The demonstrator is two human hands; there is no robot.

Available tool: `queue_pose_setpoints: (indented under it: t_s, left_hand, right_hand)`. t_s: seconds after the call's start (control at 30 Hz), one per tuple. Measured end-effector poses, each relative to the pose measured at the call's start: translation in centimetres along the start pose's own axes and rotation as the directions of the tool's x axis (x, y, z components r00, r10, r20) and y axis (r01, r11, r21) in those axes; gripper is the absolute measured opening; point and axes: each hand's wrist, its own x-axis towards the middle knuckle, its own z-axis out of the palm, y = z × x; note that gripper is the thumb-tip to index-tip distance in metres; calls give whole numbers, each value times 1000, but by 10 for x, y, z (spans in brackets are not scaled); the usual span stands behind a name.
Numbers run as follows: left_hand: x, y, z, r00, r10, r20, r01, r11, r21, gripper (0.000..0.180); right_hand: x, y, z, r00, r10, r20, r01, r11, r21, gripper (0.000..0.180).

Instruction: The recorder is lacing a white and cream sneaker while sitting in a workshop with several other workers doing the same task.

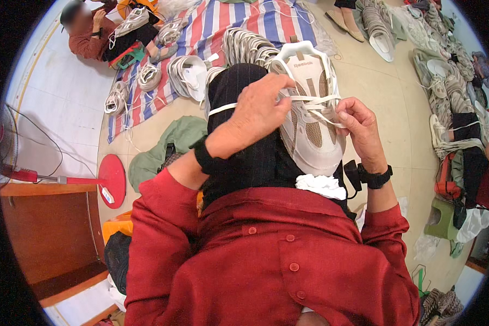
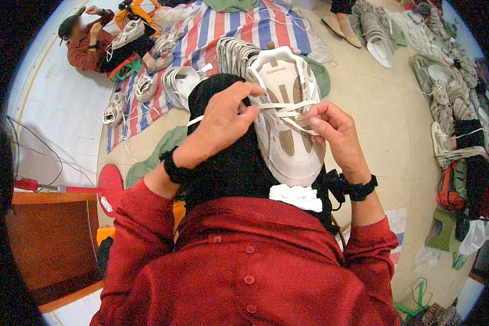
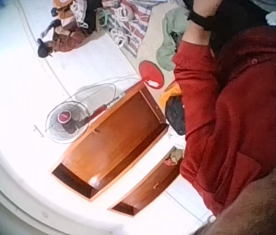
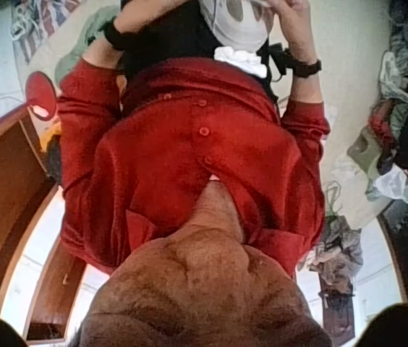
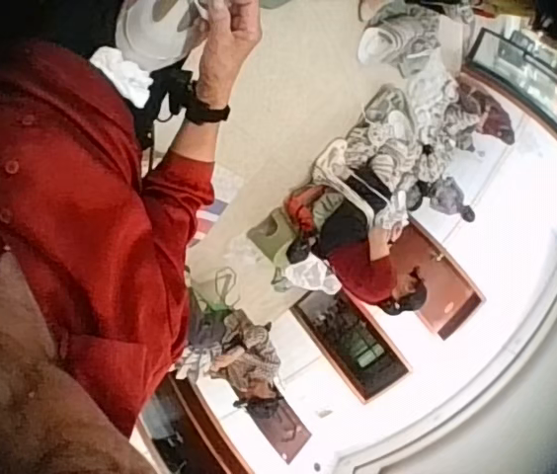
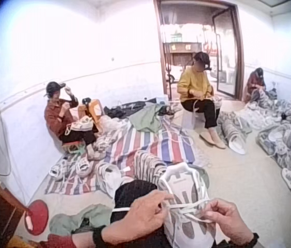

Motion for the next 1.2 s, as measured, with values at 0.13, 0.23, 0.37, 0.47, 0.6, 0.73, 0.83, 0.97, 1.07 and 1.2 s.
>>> queue_pose_setpoints:
  t_s: [0.13, 0.23, 0.37, 0.47, 0.6, 0.73, 0.83, 0.97, 1.07, 1.2]
  left_hand:
    - [-2, -23, -15, 926, -117, 358, 82, 990, 113, 16]
    - [-1, -26, -27, 894, -120, 431, 106, 993, 56, 17]
    - [-2, -24, -52, 922, -17, 388, -14, 997, 79, 12]
    - [-17, -31, -60, 932, 62, 358, -128, 978, 162, 9]
    - [-32, -35, -78, 931, 13, 366, -118, 957, 266, 10]
    - [-46, -52, -107, 957, -58, 285, -15, 968, 250, 9]
    - [-54, -53, -124, 935, -134, 330, 32, 954, 299, 11]
    - [-56, -47, -127, 929, -112, 352, 6, 958, 288, 13]
    - [-57, -53, -128, 934, -111, 340, -3, 948, 318, 12]
    - [-57, -59, -116, 945, -108, 308, 38, 974, 225, 12]
  right_hand:
    - [1, 5, 2, 1000, 9, -1, -9, 997, 72, 10]
    - [3, 7, 4, 999, 40, -10, -38, 990, 139, 10]
    - [5, 10, 3, 995, 93, -38, -78, 953, 294, 11]
    - [12, 13, 2, 988, 140, -71, -104, 921, 375, 12]
    - [21, 19, 2, 974, 215, -67, -159, 868, 470, 13]
    - [21, 26, -2, 981, 190, -48, -149, 881, 449, 13]
    - [22, 25, 0, 979, 192, -61, -154, 908, 389, 12]
    - [23, 24, 1, 979, 195, -66, -157, 914, 373, 11]
    - [18, 15, 9, 979, 171, -106, -139, 956, 259, 9]
    - [13, 12, 19, 983, -90, -160, 58, 979, -197, 10]
